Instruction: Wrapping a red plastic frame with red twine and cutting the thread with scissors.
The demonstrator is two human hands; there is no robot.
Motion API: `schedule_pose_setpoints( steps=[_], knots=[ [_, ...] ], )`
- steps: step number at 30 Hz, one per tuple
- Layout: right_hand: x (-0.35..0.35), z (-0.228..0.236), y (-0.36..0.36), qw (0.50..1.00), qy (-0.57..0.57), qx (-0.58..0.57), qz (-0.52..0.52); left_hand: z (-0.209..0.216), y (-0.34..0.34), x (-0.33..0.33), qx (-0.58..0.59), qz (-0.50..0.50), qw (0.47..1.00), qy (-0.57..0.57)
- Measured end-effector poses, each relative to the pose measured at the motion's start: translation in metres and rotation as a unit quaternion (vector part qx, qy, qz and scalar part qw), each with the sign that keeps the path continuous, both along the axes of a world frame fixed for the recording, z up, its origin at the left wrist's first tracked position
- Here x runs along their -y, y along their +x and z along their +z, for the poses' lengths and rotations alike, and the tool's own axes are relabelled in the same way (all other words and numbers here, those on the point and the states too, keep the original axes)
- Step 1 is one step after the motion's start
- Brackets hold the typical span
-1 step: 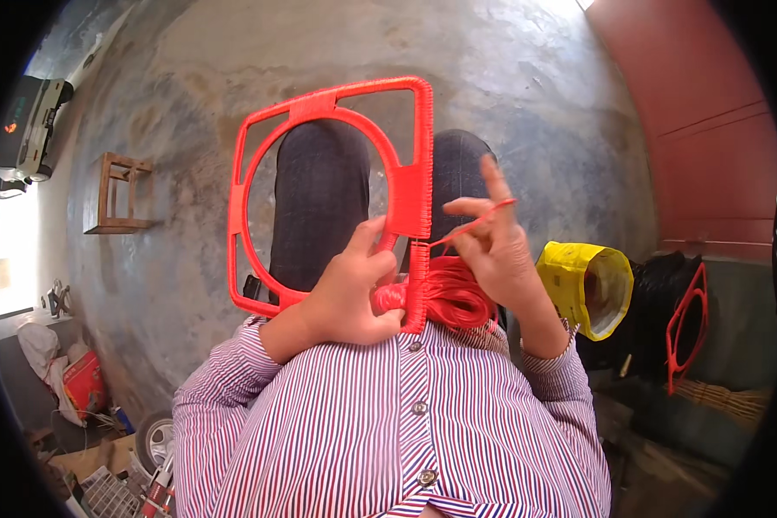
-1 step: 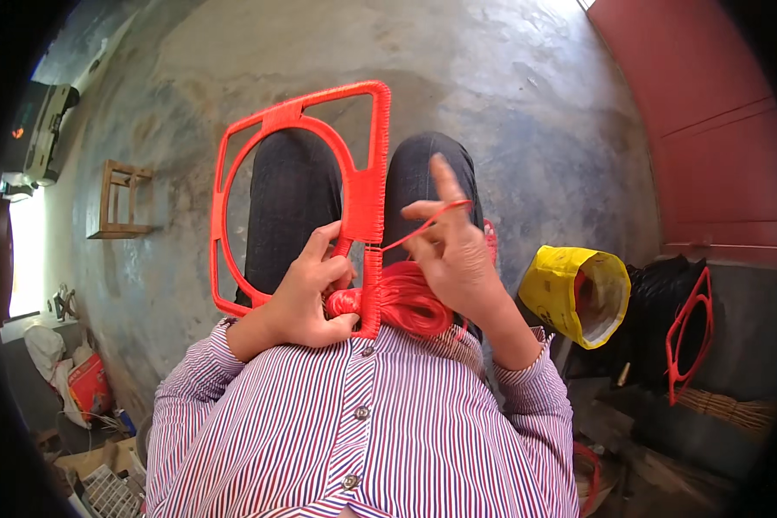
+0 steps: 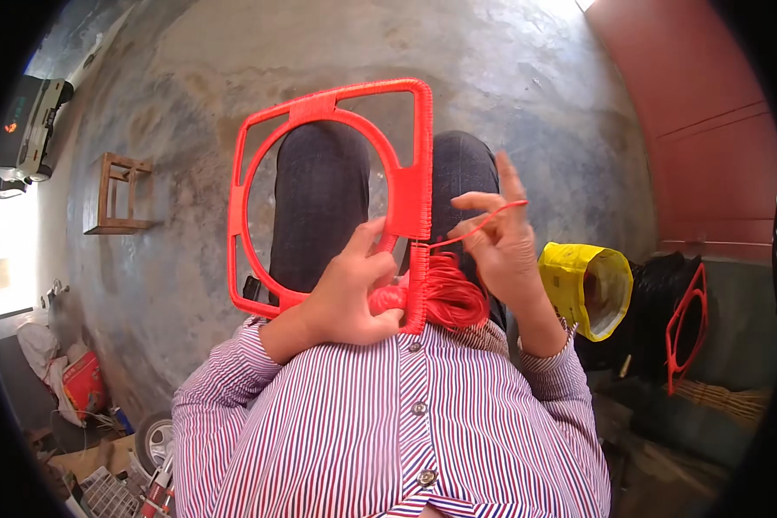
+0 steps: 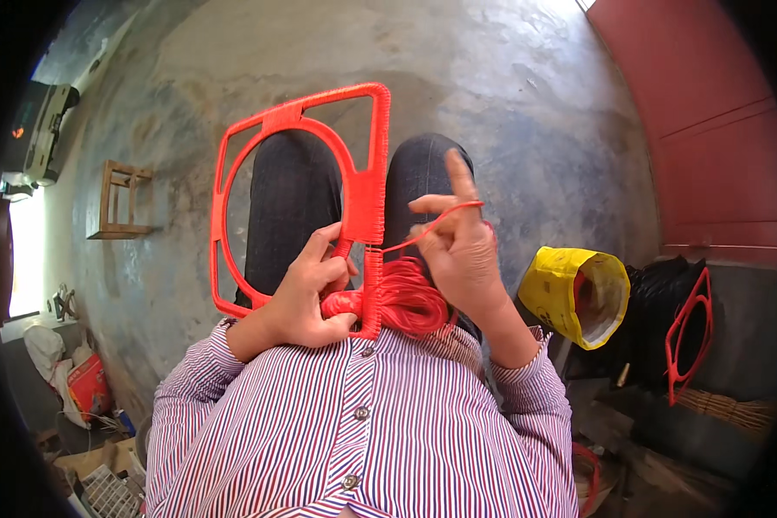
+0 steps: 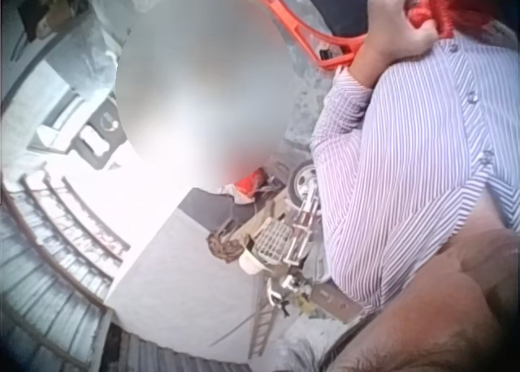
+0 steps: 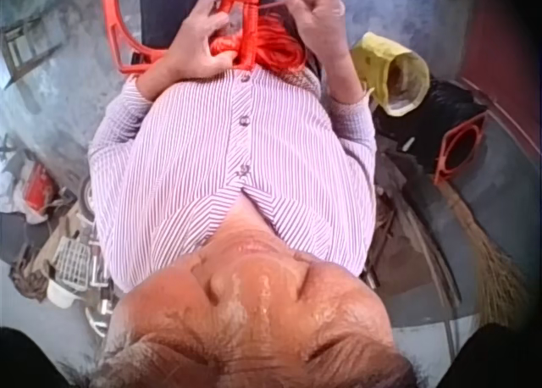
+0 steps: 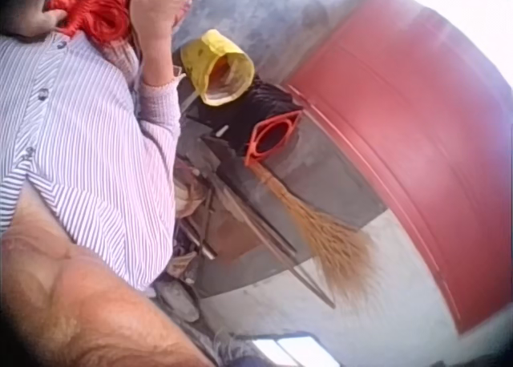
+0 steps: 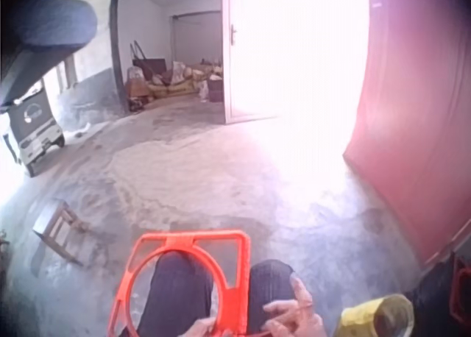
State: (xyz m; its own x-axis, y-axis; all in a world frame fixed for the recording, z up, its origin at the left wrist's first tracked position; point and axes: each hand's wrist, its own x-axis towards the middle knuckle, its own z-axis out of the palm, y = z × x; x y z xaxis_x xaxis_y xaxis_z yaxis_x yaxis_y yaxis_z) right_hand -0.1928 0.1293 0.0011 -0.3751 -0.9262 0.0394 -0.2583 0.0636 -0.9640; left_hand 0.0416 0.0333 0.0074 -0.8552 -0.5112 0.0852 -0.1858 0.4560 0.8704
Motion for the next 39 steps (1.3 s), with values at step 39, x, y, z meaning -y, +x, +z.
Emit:
schedule_pose_setpoints(
  steps=[39],
  knots=[
    [-0.016,0.005,-0.065,0.844,-0.316,0.426,-0.084,-0.026,0.003,-0.007,-0.136,0.178,0.923,0.314]
  ],
)
